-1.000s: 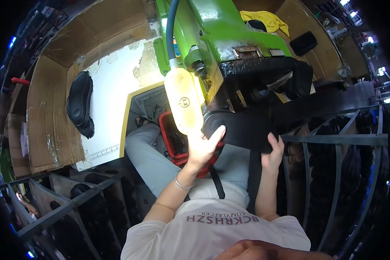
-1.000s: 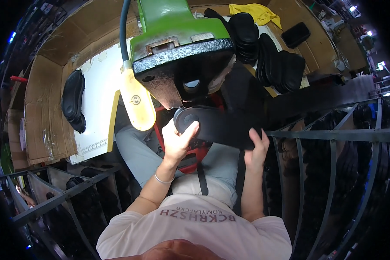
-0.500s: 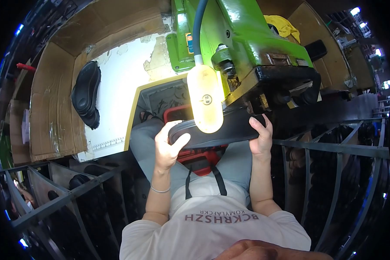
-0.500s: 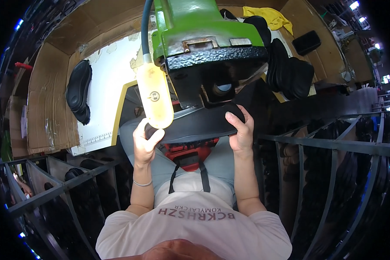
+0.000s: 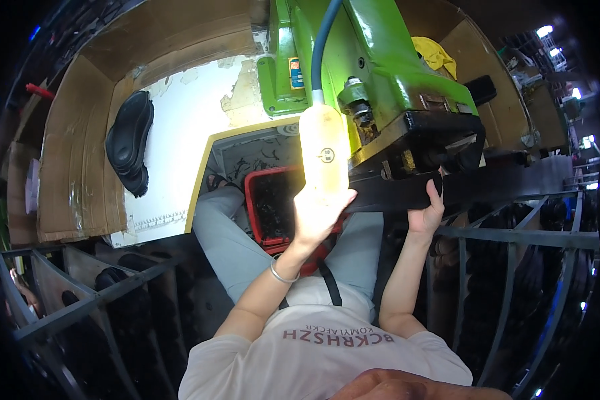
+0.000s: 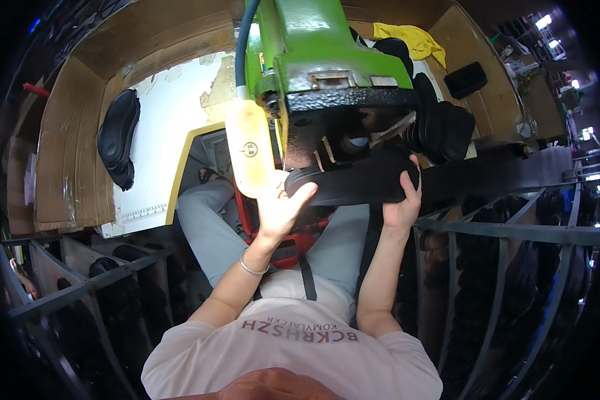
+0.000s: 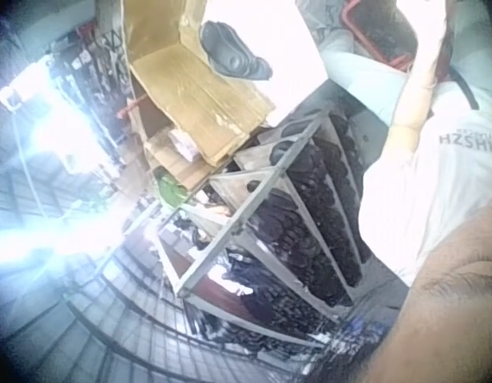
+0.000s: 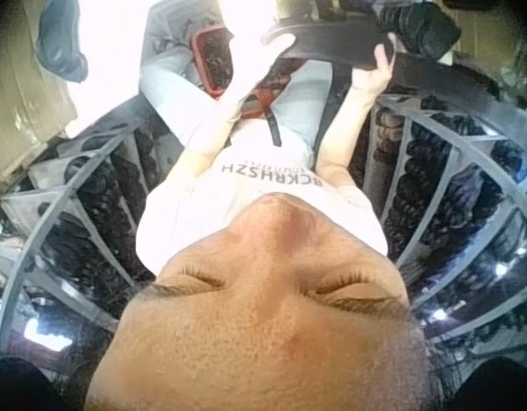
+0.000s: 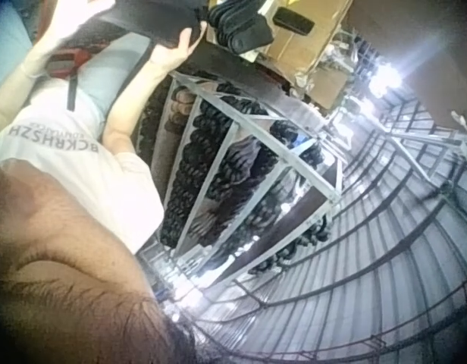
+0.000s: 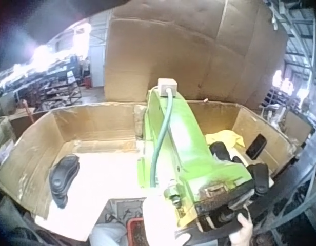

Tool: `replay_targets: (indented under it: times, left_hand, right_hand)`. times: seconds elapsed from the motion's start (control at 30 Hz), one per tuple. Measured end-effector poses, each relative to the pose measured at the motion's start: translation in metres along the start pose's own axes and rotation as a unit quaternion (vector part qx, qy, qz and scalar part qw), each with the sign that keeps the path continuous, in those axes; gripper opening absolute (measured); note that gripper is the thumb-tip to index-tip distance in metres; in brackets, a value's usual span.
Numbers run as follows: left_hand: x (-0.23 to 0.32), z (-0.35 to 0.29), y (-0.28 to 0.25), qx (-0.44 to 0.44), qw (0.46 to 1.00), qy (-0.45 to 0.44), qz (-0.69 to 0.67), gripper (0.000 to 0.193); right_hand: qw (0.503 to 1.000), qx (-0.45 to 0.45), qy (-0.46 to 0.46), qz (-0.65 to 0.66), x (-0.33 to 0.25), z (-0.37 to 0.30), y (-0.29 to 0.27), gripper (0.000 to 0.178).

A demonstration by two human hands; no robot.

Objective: Operating a shoe manufacturing machine to process shoe soles and components.

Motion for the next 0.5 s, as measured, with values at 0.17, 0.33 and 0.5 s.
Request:
replay_targets:
  times: [0.17,0.33,0.5]
  left_hand:
    - [0.040,0.003,-0.027,-0.001,0.990,0.074,0.117,0.024]
    - [0.044,-0.002,-0.066,0.007,0.997,-0.004,0.082,0.025]
    - [0.034,-0.013,-0.082,0.030,0.997,-0.001,0.072,0.026]
  right_hand:
    - [0.997,0.014,-0.015,-0.073,0.017,-0.010,0.028,0.045]
    - [0.994,0.003,0.010,-0.106,0.044,-0.026,0.044,0.047]
    - [0.994,0.003,0.024,-0.106,0.049,-0.024,0.028,0.032]
Point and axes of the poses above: each hand's wrist, its own z-axis towards the middle knuckle, its own y-axis out of the palm, x = y × z, the point moved 7 cm from there along z, towards the middle knuckle, and after that the axes turned 8 degrees about x, right-handed, at the moved point
